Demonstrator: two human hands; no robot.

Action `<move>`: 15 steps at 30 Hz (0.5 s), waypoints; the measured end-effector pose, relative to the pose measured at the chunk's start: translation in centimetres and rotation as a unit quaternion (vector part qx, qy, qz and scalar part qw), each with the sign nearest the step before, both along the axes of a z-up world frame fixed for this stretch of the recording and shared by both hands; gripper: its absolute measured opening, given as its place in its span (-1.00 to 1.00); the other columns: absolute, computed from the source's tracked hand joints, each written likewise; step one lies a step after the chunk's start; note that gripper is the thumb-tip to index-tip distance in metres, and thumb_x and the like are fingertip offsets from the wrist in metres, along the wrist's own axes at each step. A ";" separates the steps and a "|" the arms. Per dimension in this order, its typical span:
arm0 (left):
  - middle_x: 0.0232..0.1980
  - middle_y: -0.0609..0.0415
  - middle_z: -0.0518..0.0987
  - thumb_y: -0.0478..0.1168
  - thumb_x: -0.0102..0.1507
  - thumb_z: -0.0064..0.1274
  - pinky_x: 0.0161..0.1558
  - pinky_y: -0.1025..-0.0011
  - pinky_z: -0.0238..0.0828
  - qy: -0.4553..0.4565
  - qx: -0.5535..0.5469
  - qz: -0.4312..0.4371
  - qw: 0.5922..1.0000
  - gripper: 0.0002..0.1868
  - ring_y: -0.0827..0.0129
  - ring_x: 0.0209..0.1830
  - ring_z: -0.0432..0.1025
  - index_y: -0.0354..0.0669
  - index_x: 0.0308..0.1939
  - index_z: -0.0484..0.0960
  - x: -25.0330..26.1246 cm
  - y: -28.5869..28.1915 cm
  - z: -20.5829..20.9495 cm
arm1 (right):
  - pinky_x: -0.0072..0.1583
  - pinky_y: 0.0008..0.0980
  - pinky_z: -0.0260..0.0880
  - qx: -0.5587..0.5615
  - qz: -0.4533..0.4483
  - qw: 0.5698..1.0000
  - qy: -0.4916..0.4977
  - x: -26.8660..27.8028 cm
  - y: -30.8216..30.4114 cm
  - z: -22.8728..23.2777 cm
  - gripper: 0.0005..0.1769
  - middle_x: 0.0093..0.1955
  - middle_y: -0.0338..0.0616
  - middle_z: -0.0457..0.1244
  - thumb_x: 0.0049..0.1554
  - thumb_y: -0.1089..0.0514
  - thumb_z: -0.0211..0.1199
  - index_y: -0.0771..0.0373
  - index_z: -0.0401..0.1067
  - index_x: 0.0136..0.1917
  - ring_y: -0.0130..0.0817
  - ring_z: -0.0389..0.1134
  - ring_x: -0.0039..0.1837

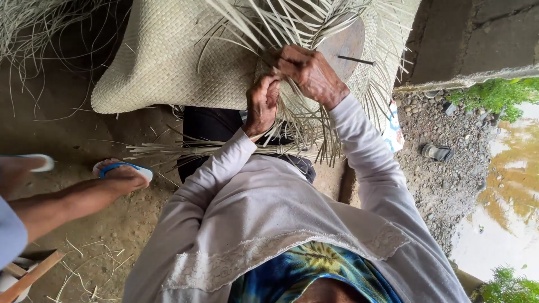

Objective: Weaving dried palm strips into a circular pattern around a wooden jig to create a mat or hat.

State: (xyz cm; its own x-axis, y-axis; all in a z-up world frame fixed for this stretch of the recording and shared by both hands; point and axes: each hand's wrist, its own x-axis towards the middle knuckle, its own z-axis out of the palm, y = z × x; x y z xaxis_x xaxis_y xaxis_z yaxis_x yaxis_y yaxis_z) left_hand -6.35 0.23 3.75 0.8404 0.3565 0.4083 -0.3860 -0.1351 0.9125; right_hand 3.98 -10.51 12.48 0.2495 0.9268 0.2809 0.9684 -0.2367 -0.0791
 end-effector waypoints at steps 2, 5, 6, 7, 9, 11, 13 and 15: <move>-0.08 -0.11 0.45 -0.33 0.28 -0.23 -0.10 0.39 0.43 0.013 0.026 -0.020 0.999 -0.79 0.20 -0.12 0.43 -0.32 -0.02 0.34 0.4 0.3 -0.9 | -0.25 -0.46 0.50 0.043 0.035 0.997 0.057 0.4 1.0 1.0 -0.85 -0.11 -0.10 0.19 0.14 0.43 0.05 0.23 0.27 -0.08 -0.32 0.31 -0.20; -0.26 0.01 0.27 -0.40 0.21 -0.25 -0.27 0.44 0.22 0.021 0.054 -0.006 0.998 -0.86 0.32 -0.30 0.21 -0.31 -0.16 0.35 0.4 1.2 1.3 | -0.23 -0.36 0.40 0.080 0.055 0.987 0.126 0.3 1.7 1.8 -0.86 -0.14 -0.06 0.13 0.18 0.26 0.11 0.40 0.25 -0.13 -0.31 0.24 -0.25; -0.60 0.20 0.13 -0.50 0.13 -0.19 -0.54 0.53 -0.01 0.014 0.056 0.028 0.998 -0.88 0.53 -0.60 0.01 -0.29 -0.44 0.43 0.3 1.6 2.5 | -0.26 -0.35 0.37 0.076 0.039 0.987 0.137 0.1 1.8 2.1 -0.71 -0.18 -0.03 0.09 0.19 0.15 0.11 0.50 0.24 -0.14 -0.31 0.19 -0.33; -0.60 0.20 0.13 -0.50 0.13 -0.19 -0.54 0.53 -0.01 0.013 0.056 0.028 0.998 -0.88 0.53 -0.60 0.01 -0.29 -0.44 0.43 0.2 1.7 2.8 | -0.26 -0.35 0.37 0.076 0.039 0.987 0.137 0.1 1.6 1.7 -0.71 -0.18 -0.03 0.09 0.19 0.15 0.11 0.50 0.24 -0.14 -0.31 0.19 -0.33; -0.35 0.09 0.58 -0.31 0.20 -0.01 -0.46 0.50 0.23 0.023 0.015 0.041 0.999 -0.91 0.49 -0.49 0.30 -0.27 -0.35 0.55 0.0 1.6 3.2 | -0.30 -0.52 0.42 0.088 0.033 0.989 0.110 -0.1 0.8 0.9 -0.86 -0.18 -0.04 0.19 0.09 0.50 0.19 0.42 0.27 -0.13 -0.37 0.28 -0.30; -0.43 0.16 0.50 -0.19 0.20 -0.04 -0.42 0.50 0.21 0.085 -0.051 0.020 0.995 -0.82 0.51 -0.47 0.27 -0.24 -0.38 0.55 0.0 1.5 2.4 | -0.22 -0.53 0.41 0.119 0.005 0.934 0.336 0.1 -0.9 -1.5 -0.81 -0.13 -0.06 0.24 0.14 0.13 0.04 0.32 0.29 -0.07 -0.37 0.31 -0.22; -0.51 0.23 0.42 -0.07 0.20 -0.08 -0.37 0.50 0.19 0.147 -0.115 0.002 0.982 -0.73 0.54 -0.46 0.24 -0.21 -0.41 0.54 0.0 1.6 2.3 | -0.14 -0.54 0.39 0.140 -0.018 0.826 0.545 2.9 -3.3 -10.4 -0.51 -0.08 -0.09 0.28 0.19 -0.22 -0.13 0.23 0.31 -0.01 -0.37 0.35 -0.15; -0.64 0.16 0.36 -0.14 0.21 -0.13 -0.55 0.47 0.06 0.124 -0.008 0.022 0.992 -0.74 0.49 -0.64 0.18 -0.17 -0.54 0.41 0.3 1.7 2.6 | 0.37 -0.24 0.08 0.244 0.337 0.721 0.554 8.0 -4.8 -25.1 0.31 0.24 -0.08 0.08 -0.51 -0.73 -0.03 0.19 0.11 0.27 -0.31 0.09 0.28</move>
